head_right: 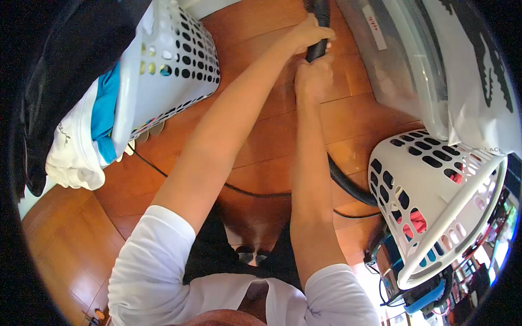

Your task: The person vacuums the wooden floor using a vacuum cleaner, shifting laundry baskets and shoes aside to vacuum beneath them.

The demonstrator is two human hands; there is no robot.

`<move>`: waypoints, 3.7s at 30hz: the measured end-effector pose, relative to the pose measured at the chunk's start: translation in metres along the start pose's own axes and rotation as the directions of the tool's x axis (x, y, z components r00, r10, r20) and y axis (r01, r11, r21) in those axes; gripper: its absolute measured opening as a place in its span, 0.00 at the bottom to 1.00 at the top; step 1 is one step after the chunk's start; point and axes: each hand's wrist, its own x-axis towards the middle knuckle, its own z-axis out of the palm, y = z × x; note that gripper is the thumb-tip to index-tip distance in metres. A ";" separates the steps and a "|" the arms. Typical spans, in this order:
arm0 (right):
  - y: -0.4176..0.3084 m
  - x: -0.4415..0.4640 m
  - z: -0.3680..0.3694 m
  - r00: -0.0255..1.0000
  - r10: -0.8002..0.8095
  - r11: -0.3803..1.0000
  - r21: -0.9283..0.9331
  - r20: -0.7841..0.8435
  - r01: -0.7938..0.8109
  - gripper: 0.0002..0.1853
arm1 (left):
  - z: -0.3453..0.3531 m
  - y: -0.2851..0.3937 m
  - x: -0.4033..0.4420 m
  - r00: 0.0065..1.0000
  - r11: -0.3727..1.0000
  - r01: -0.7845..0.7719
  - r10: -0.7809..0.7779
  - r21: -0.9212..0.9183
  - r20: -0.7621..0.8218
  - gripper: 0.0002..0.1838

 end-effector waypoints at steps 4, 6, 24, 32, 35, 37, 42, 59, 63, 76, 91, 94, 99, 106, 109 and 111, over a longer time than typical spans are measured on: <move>-0.010 -0.002 0.016 0.996 -0.040 0.997 -0.063 0.079 0.045 0.29 | -0.022 -0.003 -0.009 0.994 0.990 -0.084 0.075 -0.109 -0.084 0.23; -0.020 -0.016 0.018 0.986 -0.049 0.992 -0.108 0.162 0.067 0.30 | -0.041 -0.001 -0.032 0.981 0.986 -0.113 0.091 -0.126 -0.169 0.18; 0.063 -0.023 -0.049 0.980 0.000 0.995 0.094 0.197 -0.019 0.39 | 0.067 -0.040 -0.050 0.932 0.996 -0.087 0.080 -0.005 -0.355 0.38; 0.116 -0.083 -0.135 0.985 0.060 0.975 0.200 0.165 -0.093 0.37 | 0.174 -0.067 -0.115 0.950 0.996 0.033 -0.006 0.080 -0.312 0.37; 0.154 -0.122 -0.151 0.990 0.022 0.980 0.191 0.138 -0.048 0.35 | 0.199 -0.105 -0.151 0.959 0.980 0.029 0.029 0.198 -0.282 0.41; 0.157 -0.148 -0.157 0.992 0.012 0.975 0.218 0.127 -0.039 0.35 | 0.204 -0.119 -0.172 0.965 0.970 0.064 -0.001 0.233 -0.261 0.42; 0.142 -0.147 -0.113 0.971 0.052 0.990 0.116 0.233 -0.081 0.37 | 0.147 -0.029 -0.215 0.949 0.952 0.122 -0.029 0.281 -0.314 0.34; 0.053 -0.078 -0.001 0.810 -0.261 0.964 0.097 0.526 0.248 0.41 | -0.001 -0.039 -0.161 0.739 0.965 -0.204 0.043 -0.162 -0.672 0.24; 0.076 -0.099 -0.005 0.779 -0.349 0.932 0.105 0.520 0.347 0.39 | 0.006 -0.057 -0.187 0.702 0.944 -0.239 0.007 -0.226 -0.713 0.17; 0.127 -0.206 -0.136 0.695 -0.144 0.943 -0.116 0.704 0.312 0.34 | 0.115 -0.095 -0.315 0.754 0.867 -0.166 -0.195 -0.469 -0.628 0.06; 0.098 -0.233 -0.386 0.908 -0.405 0.749 -0.607 -0.104 0.265 0.32 | 0.076 -0.136 -0.502 0.870 0.568 -0.212 -0.261 -0.795 -0.419 0.15; 0.136 -0.214 -0.360 0.948 -0.277 0.787 -0.602 -0.157 0.131 0.23 | 0.061 -0.141 -0.517 0.880 0.583 -0.184 -0.261 -0.792 -0.397 0.21; 0.104 -0.236 -0.345 0.934 -0.336 0.786 -0.583 -0.120 0.207 0.23 | 0.052 -0.148 -0.507 0.917 0.601 -0.244 -0.113 -0.761 -0.383 0.30; 0.019 -0.244 -0.263 0.917 -0.369 0.857 -0.439 -0.153 0.272 0.27 | 0.059 -0.140 -0.512 0.879 0.631 -0.279 -0.136 -0.724 -0.457 0.18; -0.026 -0.219 -0.233 0.940 -0.264 0.915 -0.363 -0.214 0.174 0.30 | 0.054 -0.151 -0.513 0.908 0.645 -0.252 -0.101 -0.722 -0.407 0.18; -0.044 -0.200 -0.215 0.943 -0.248 0.942 -0.283 -0.222 0.181 0.32 | 0.055 -0.142 -0.521 0.899 0.658 -0.240 -0.126 -0.713 -0.419 0.18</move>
